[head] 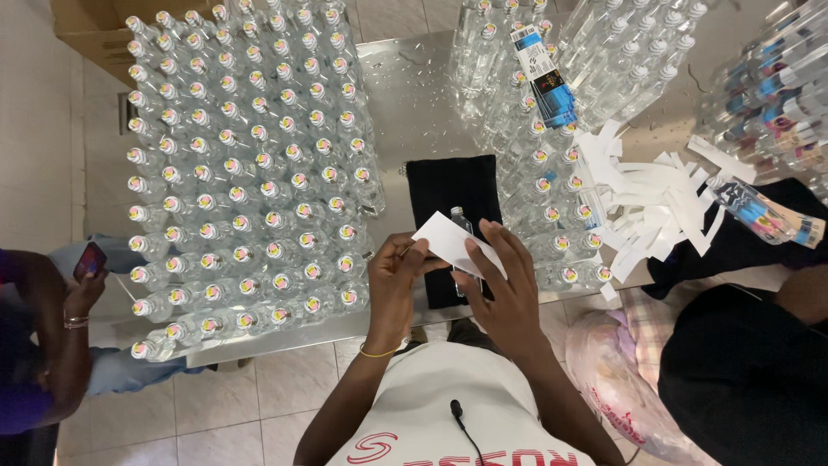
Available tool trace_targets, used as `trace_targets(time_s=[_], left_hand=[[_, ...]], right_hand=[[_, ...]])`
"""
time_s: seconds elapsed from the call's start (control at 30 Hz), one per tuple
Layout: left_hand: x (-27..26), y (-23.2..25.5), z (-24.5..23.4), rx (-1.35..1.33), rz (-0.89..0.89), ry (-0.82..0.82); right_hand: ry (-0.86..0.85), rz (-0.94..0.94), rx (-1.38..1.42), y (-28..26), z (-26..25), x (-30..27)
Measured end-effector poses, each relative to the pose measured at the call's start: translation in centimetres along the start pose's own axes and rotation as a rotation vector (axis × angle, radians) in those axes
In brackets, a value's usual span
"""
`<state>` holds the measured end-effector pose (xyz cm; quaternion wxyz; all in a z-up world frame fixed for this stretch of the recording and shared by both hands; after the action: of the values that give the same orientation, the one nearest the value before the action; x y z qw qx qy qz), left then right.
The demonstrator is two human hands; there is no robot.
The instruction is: The person repeatedly picks up a clear plastic bottle, peels a label from a sheet, and applies it to the bottle's body. After labeling, the bottle is placed back onto a metal table among many other bottles. The person also handles stacks of labels and a black cloth on the table.
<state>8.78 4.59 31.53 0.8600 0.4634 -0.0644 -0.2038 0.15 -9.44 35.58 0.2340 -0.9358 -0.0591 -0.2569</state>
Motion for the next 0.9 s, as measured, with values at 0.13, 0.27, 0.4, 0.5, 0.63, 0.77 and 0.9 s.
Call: trace_targets(time_s=[0.13,0.27,0.4,0.5,0.63,0.77,0.9], left_hand=[[-1.2,0.7,-0.1,0.050,0.010,-0.012],[-1.9,1.7,0.0,0.069,0.047,-0.029],[-2.1,2.3,-0.3,0.151,0.086,-0.048],[-1.8,2.3,-0.4,0.162,0.108,-0.085],[-1.7,2.3,0.0,0.297,0.118,-0.135],[-1.9,1.8,0.8,0.333,0.148,-0.122],[-2.0,3.6,2.3,0.344,0.160,-0.113]], right_hand=[[0.078,-0.085,0.044,-2.1,-0.6,3.7],[0.074,-0.131,0.132,-3.0,-0.5,4.7],[0.016,-0.089,0.226,-3.5,-0.5,5.0],[-0.035,0.039,0.463,-2.4,0.5,4.0],[-0.059,0.113,0.652,-1.6,-0.2,4.0],[-0.058,0.031,0.606,-1.4,-1.0,4.5],[-0.097,-0.007,0.608,-1.1,-1.3,4.3]])
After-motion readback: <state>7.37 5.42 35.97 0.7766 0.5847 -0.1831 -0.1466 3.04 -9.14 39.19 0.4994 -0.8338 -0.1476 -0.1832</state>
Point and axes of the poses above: each hand's wrist, its own x-axis towards the middle knuckle, its own z-axis out of the palm, y = z × x, the point moved 4 cm from there along x, towards the middle knuckle, and after that the axes turned 13 degrees about -y, right-handed, at the moved point
